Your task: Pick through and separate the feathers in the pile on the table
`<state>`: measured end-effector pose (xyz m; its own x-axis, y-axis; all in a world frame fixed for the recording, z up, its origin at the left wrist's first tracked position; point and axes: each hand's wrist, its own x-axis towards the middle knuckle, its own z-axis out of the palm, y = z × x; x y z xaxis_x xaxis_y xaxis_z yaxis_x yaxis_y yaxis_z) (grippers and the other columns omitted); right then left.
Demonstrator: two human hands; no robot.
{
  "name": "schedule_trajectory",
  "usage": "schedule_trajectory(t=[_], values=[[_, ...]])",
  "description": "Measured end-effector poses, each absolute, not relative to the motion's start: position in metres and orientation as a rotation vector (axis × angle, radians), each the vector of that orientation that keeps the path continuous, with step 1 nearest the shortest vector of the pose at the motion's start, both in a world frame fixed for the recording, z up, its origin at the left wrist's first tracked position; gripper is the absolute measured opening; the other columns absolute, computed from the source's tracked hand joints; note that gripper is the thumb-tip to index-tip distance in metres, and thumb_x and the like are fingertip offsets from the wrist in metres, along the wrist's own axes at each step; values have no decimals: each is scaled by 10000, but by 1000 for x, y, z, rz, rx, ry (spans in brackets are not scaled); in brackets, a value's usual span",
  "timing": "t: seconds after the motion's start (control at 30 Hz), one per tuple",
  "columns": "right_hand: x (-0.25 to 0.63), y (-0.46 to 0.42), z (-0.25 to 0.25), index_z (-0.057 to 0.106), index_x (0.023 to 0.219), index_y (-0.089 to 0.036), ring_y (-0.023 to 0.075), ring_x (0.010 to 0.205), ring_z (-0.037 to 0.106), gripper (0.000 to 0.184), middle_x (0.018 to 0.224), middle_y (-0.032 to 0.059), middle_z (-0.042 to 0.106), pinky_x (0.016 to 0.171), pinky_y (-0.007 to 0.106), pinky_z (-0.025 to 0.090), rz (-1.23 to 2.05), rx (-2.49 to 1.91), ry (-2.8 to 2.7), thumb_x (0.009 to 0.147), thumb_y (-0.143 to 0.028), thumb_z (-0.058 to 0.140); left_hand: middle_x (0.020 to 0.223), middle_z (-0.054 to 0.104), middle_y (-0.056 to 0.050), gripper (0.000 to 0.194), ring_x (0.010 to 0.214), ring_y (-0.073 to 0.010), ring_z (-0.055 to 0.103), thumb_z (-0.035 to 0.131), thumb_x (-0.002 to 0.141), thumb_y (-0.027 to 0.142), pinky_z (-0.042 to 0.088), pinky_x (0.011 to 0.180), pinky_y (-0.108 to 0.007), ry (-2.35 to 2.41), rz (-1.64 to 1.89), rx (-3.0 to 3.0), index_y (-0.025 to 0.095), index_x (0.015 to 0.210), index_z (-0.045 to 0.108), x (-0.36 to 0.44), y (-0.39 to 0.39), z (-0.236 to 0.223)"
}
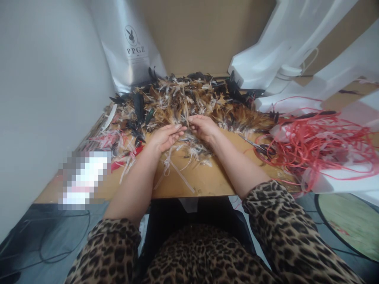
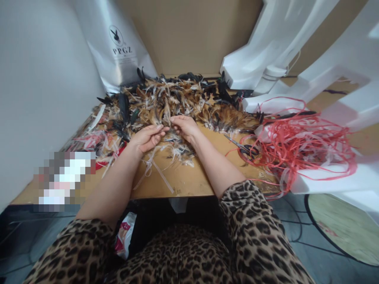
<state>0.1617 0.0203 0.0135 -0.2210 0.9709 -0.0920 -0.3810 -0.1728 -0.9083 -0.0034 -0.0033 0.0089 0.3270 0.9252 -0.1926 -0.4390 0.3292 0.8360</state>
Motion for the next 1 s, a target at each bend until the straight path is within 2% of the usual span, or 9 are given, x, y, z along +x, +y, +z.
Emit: schedule_trajectory(t=[0.17,0.33,0.57,0.77,0.93,1.0], values=[[151,15,11,583,727,-126,48,484,483,268,555,-31,571,443,164,333,1630,-793,-937,542,-242,738,853,680,-97,105,609,-55,615,528,774,63,455,479,-88,691,943,699,86,818,621,-2,-8,13],[147,8,11,591,754,-140,76,554,543,258,578,-9,615,496,173,380,1693,-753,-956,569,-259,727,742,659,-46,112,549,-22,577,528,771,52,437,470,-69,658,968,641,93,803,627,-1,-8,15],[149,12,12,623,781,-146,51,538,501,257,646,-13,620,456,157,346,1653,-829,-947,585,-277,725,725,635,-38,66,558,-20,569,557,748,50,442,489,-77,685,1084,688,78,755,616,-4,-6,16],[153,8,16,629,857,-140,43,556,479,267,718,2,627,484,161,378,1832,-684,-1009,629,-256,706,682,586,-18,142,531,3,533,473,800,45,426,490,-51,576,1055,587,91,736,591,-5,-10,21],[153,2,19,611,867,-141,40,542,451,268,726,0,628,490,169,381,1951,-568,-1046,637,-241,704,679,565,-17,171,515,9,519,443,811,37,410,471,-38,490,985,558,84,854,601,-4,-15,25],[152,1,20,607,843,-141,38,531,440,262,710,-5,622,488,170,375,1940,-564,-1063,625,-244,712,676,568,-16,155,512,10,518,459,800,34,408,472,-37,508,982,561,85,837,601,-4,-16,25]])
